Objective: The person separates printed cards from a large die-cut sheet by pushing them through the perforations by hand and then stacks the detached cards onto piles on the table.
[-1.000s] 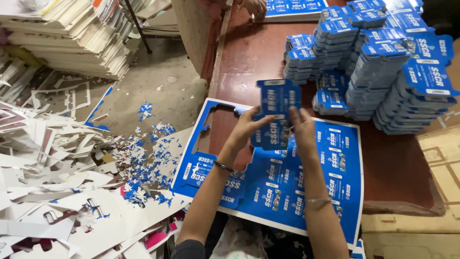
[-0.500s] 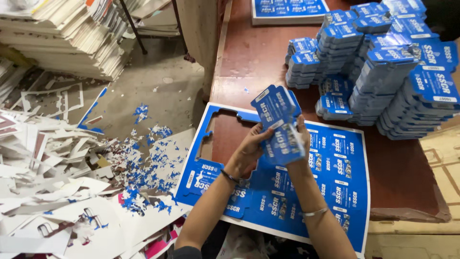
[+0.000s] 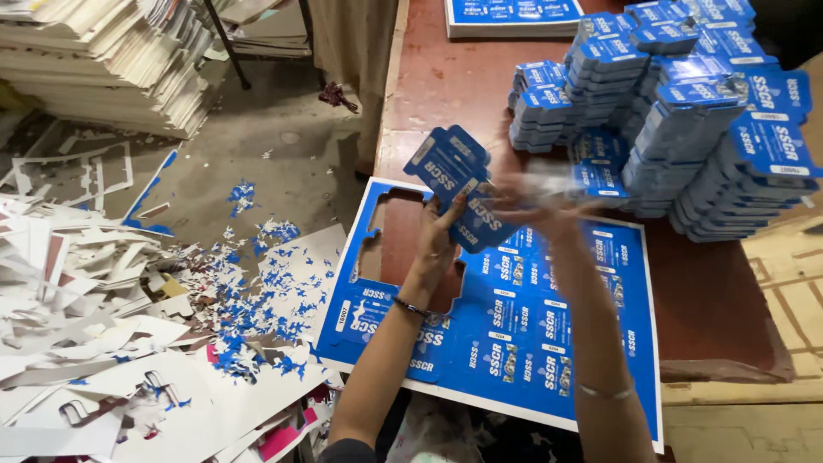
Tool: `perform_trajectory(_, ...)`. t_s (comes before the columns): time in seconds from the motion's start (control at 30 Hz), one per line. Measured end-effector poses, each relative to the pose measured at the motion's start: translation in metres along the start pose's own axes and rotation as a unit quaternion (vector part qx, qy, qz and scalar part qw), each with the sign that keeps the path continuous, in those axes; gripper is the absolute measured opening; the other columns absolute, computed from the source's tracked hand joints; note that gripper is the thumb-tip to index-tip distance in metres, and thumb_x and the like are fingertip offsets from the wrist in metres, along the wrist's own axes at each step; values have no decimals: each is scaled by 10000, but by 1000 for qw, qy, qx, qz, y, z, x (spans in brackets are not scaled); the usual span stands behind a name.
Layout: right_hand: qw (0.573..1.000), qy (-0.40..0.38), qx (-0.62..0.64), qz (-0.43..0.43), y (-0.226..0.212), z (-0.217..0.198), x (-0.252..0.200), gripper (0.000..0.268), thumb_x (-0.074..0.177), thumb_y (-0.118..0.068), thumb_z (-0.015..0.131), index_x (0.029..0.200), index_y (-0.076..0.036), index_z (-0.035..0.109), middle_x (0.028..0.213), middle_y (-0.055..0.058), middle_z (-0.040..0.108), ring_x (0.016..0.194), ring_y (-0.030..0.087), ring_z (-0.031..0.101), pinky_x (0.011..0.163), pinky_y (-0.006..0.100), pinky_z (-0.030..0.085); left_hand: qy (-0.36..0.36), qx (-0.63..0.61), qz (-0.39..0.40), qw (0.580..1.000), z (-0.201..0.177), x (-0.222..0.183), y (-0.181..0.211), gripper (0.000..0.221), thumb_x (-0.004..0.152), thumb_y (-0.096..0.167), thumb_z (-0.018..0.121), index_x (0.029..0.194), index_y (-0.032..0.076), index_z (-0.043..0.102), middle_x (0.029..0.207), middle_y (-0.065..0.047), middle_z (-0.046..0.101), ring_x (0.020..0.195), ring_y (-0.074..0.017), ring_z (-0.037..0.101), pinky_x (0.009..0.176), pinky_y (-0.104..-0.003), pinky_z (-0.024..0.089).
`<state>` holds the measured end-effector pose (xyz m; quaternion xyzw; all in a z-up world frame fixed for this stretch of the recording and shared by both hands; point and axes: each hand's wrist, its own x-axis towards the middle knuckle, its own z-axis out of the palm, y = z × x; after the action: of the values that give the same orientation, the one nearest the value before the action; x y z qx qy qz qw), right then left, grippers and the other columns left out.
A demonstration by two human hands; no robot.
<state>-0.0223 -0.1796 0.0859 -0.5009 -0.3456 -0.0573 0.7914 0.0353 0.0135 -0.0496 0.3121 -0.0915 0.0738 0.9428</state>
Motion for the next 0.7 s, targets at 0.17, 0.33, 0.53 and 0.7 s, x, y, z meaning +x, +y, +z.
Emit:
perform_trajectory(0.17,868,-3,-497,5,42,5,12,477,966,-326,727,1305,-3,637,1204,153,650,1079,261,676,881,400,567,21,71,-8,997,-8,-9,7,337,953,141,739,1253,33,628,1114,-50,727,984,-125,704,857,-273,580)
perform_trajectory(0.33,877,118,-462,62,76,-38,5,203,934,-183,761,1003,5,794,886,102,706,747,207,667,641,350,539,19,113,20,993,-7,-8,-2,370,960,185,753,1250,-24,654,1080,-82,738,916,-144,702,806,-298,583)
perform_trajectory(0.53,988,135,21,65,61,-7,46,325,956,-122,665,1268,-49,607,1170,97,649,1035,180,588,881,350,463,-12,162,31,986,-15,-3,-19,377,953,154,746,1258,-43,645,1146,-103,733,996,-164,697,869,-304,582)
perform_trajectory(0.7,850,-150,-495,-101,49,84,55,703,825,-343,708,1416,8,560,1468,185,544,1393,291,471,1139,486,354,-2,368,91,925,-14,-2,-10,431,917,134,722,1320,12,630,1088,-162,724,963,-227,689,762,-345,580)
